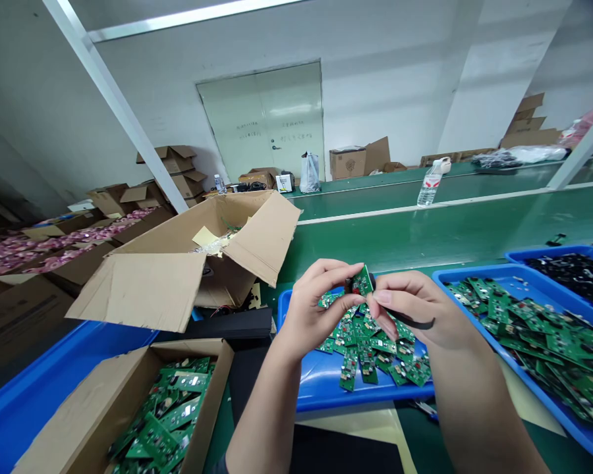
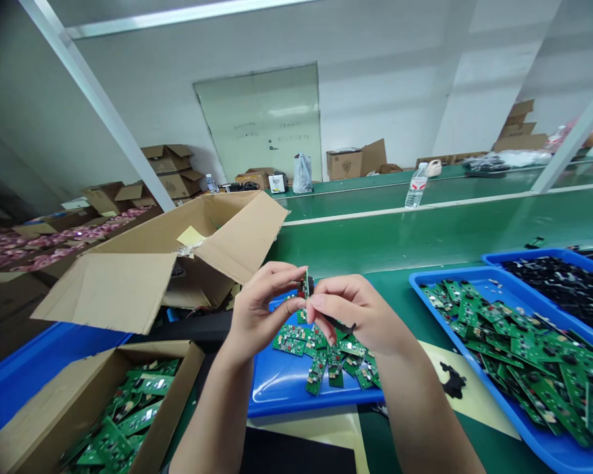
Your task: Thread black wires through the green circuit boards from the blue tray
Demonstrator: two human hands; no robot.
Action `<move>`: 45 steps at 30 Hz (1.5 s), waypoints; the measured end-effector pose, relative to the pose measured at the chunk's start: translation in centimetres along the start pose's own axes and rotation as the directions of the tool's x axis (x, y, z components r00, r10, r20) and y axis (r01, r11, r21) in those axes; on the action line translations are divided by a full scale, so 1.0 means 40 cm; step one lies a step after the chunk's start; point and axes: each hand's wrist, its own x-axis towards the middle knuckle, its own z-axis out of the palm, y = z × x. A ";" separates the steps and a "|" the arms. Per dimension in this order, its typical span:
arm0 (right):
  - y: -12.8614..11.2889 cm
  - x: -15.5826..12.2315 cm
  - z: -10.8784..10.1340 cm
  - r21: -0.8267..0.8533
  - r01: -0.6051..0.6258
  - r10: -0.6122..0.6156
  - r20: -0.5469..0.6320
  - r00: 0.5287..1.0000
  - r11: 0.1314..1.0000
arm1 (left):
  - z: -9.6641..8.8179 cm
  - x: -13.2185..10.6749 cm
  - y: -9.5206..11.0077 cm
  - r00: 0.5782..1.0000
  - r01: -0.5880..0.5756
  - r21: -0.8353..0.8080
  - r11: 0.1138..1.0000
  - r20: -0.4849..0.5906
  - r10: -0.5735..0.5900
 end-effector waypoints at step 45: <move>0.050 0.024 -0.105 -0.793 0.008 -0.500 -0.376 0.780 0.609 | -0.014 0.022 0.011 0.854 0.486 0.040 0.873 -0.236 -0.464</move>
